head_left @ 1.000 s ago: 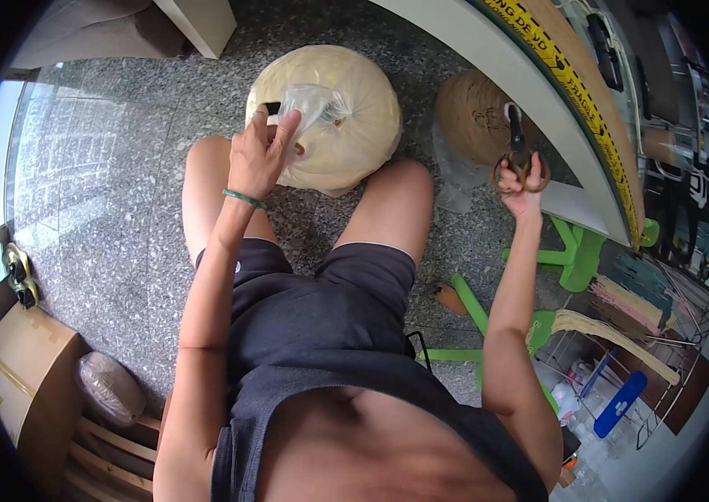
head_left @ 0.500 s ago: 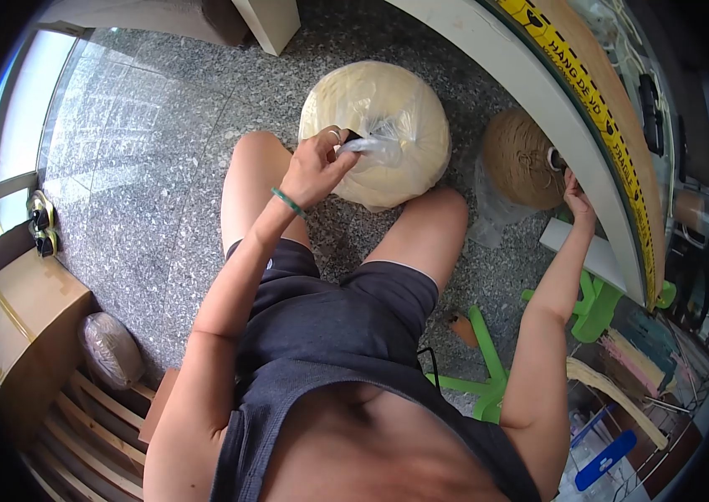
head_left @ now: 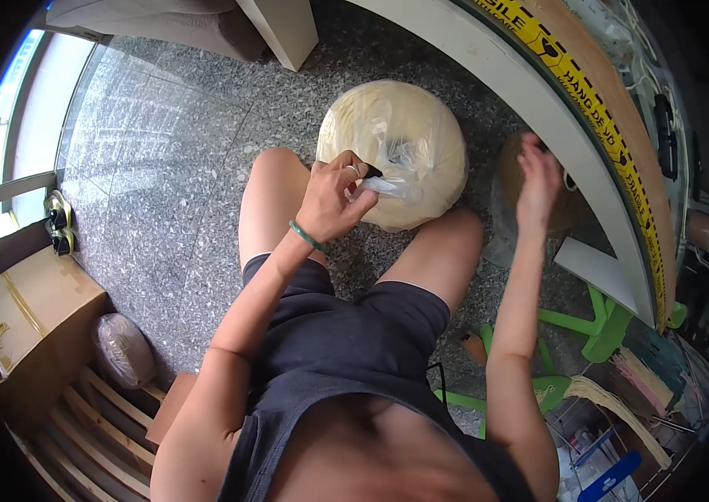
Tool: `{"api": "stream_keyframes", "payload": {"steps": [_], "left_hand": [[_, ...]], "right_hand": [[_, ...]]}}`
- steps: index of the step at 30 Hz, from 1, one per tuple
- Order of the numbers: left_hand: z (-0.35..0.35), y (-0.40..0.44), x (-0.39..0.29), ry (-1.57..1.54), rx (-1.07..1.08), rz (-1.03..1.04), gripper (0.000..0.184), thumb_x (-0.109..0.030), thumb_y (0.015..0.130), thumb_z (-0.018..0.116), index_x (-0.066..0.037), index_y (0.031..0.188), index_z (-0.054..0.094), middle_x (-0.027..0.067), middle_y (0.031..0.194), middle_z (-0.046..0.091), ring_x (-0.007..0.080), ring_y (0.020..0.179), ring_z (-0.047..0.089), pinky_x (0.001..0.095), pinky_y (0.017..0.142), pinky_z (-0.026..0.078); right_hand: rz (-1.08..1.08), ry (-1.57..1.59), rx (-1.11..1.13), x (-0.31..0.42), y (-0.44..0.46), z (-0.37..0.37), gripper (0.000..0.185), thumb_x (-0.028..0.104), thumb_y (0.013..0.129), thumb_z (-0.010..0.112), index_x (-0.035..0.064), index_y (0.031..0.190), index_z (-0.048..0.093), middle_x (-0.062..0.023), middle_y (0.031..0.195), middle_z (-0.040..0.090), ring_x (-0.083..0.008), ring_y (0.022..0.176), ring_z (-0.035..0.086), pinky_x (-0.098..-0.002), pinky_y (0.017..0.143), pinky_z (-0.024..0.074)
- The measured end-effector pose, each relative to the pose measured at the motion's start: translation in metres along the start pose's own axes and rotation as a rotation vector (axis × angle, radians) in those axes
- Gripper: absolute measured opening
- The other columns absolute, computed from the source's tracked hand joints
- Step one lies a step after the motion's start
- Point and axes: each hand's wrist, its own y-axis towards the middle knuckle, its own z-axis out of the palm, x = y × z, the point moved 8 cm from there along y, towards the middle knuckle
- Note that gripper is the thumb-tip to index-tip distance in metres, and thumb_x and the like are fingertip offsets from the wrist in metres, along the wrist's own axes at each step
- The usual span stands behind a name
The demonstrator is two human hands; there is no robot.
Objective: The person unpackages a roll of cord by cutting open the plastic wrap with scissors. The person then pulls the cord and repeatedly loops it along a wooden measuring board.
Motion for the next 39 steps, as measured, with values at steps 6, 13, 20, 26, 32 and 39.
{"api": "stream_keyframes", "payload": {"steps": [6,13,20,26,32,39], "left_hand": [[-0.007,0.000,-0.010,0.122,-0.016,0.013,0.021,-0.017,0.063,0.060,-0.003,0.077,0.058,0.0041,0.072,0.051,0.0145,0.053,0.049,0.0289,0.064,0.031],[-0.011,-0.003,-0.010,0.150,-0.029,0.016,0.021,-0.021,0.069,0.060,-0.002,0.078,0.058,0.0046,0.069,0.050,0.0144,0.052,0.050,0.0288,0.063,0.032],[-0.021,-0.012,-0.013,0.006,-0.091,0.012,0.017,-0.017,0.074,0.057,0.000,0.076,0.054,0.0080,0.071,0.050,0.0215,0.067,0.051,0.0326,0.066,0.034],[-0.023,-0.037,-0.017,-0.218,0.050,0.198,0.020,-0.019,0.074,0.050,0.000,0.078,0.053,0.0098,0.078,0.055,0.0270,0.087,0.050,0.0340,0.079,0.035],[-0.016,-0.053,-0.022,0.157,0.338,0.137,0.050,-0.047,0.076,0.047,0.001,0.087,0.055,0.0118,0.062,0.058,0.0293,0.072,0.055,0.0344,0.084,0.036],[-0.006,-0.023,-0.024,-0.086,0.119,-0.017,0.019,-0.016,0.075,0.051,0.003,0.080,0.051,0.0200,0.068,0.055,0.0357,0.065,0.055,0.0412,0.060,0.044]], "right_hand": [[-0.582,-0.523,0.824,0.069,-0.081,0.169,0.012,0.003,0.071,0.055,-0.0002,0.082,0.058,-0.0096,0.111,0.052,-0.0266,0.111,0.040,-0.0354,0.094,0.0271],[-0.736,-0.743,0.864,0.058,-0.088,0.187,0.012,0.004,0.069,0.055,0.0031,0.081,0.055,-0.0057,0.082,0.055,-0.0193,0.091,0.048,-0.0361,0.090,0.0268],[-0.840,-0.921,0.539,0.068,-0.066,0.188,0.008,0.011,0.072,0.055,0.0056,0.074,0.050,-0.0056,0.074,0.052,-0.0210,0.083,0.048,-0.0364,0.086,0.0292],[-0.872,-1.047,0.291,0.074,-0.017,0.174,0.009,0.014,0.076,0.054,0.0050,0.075,0.051,-0.0066,0.074,0.054,-0.0228,0.081,0.049,-0.0371,0.082,0.0332],[-0.705,-0.563,0.093,0.094,-0.011,0.145,0.015,0.013,0.078,0.055,-0.0007,0.081,0.052,-0.0085,0.064,0.055,-0.0247,0.058,0.053,-0.0341,0.060,0.0418],[-0.537,-0.609,0.733,0.047,-0.133,0.174,0.015,0.013,0.078,0.051,0.0018,0.068,0.049,-0.0127,0.061,0.049,-0.0288,0.057,0.051,-0.0346,0.054,0.0404]]}}
